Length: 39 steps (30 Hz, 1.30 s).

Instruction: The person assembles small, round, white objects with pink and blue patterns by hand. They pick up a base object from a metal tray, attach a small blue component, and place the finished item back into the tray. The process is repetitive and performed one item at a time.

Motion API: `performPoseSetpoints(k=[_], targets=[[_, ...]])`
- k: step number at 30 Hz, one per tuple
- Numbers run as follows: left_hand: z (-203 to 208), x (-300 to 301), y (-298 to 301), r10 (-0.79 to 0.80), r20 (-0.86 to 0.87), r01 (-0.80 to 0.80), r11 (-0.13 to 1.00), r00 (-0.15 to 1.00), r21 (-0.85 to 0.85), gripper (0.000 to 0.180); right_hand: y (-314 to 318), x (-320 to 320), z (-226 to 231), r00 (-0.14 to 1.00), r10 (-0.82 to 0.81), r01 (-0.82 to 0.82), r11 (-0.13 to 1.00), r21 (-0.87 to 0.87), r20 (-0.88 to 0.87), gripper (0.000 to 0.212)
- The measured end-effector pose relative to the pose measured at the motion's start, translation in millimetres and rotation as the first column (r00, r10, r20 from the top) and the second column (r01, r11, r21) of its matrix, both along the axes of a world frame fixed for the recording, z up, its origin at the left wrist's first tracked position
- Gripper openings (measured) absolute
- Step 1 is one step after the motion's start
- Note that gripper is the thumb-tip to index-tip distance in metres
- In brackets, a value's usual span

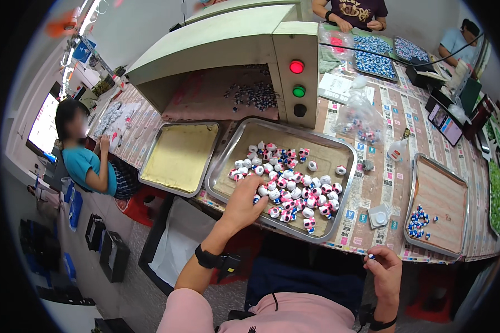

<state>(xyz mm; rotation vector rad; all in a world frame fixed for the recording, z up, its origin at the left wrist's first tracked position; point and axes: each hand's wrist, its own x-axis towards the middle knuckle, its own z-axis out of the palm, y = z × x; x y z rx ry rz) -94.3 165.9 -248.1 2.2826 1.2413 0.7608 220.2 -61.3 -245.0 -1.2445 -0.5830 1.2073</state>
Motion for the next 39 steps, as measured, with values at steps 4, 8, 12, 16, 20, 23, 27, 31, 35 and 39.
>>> performPoseSetpoints(k=[4, 8, 12, 16, 20, 23, 27, 31, 35, 39], targets=[[-5.2, -3.5, 3.7, 0.101, 0.080, -0.105, 0.994, 0.992, 0.038, 0.032, 1.0, -1.4, 0.9, 1.000, 0.005, -0.005, 1.000, -0.011, 0.006, 0.022], [-4.7, -17.8, 16.2, 0.267, 0.377, -0.209, 0.960, 0.887, -0.188, 0.029, 2.2, -2.8, 3.3, 1.000, 0.003, -0.003, 1.000, -0.014, 0.005, 0.021], [-1.6, -39.2, 25.2, 0.322, 0.504, -0.216, 0.942, 0.801, -0.259, 0.028, 4.4, -5.2, 2.5, 1.000, 0.010, -0.010, 1.000, 0.006, 0.003, 0.021], [3.4, -51.0, 26.8, 0.419, 0.534, -0.234, 0.894, 0.734, -0.381, 0.028, 4.5, -6.8, 1.6, 1.000, 0.002, -0.002, 1.000, -0.002, -0.008, 0.021], [-3.5, -62.7, 30.2, 0.382, 0.322, -0.243, 0.885, 0.866, -0.399, 0.027, 4.9, -6.5, 2.3, 1.000, 0.000, 0.000, 1.000, -0.006, -0.014, 0.021], [-6.0, -56.2, 28.5, 0.264, 0.015, -0.262, 0.962, 0.964, -0.081, 0.029, 4.3, -6.6, 0.9, 1.000, -0.002, 0.002, 1.000, -0.001, -0.023, 0.021], [-5.8, -45.9, 26.3, 0.263, 0.001, -0.263, 0.964, 0.965, -0.027, 0.041, 3.5, -6.6, 2.0, 1.000, -0.006, 0.006, 1.000, 0.008, -0.022, 0.021], [-6.3, -40.5, 28.8, 0.247, -0.025, -0.247, 0.969, 0.969, -0.021, 0.048, 3.0, -5.6, 1.3, 1.000, -0.006, 0.007, 1.000, 0.006, -0.027, 0.021], [-13.6, -41.4, 31.7, 0.229, -0.059, -0.226, 0.973, 0.972, 0.052, 0.044, 2.5, -5.6, -0.1, 1.000, -0.006, 0.006, 1.000, 0.009, -0.026, 0.020], [-8.6, -33.4, 26.9, 0.238, -0.107, -0.224, 0.966, 0.965, 0.127, 0.039, 3.0, -6.2, 0.9, 1.000, -0.005, 0.006, 1.000, 0.014, -0.031, 0.020]])
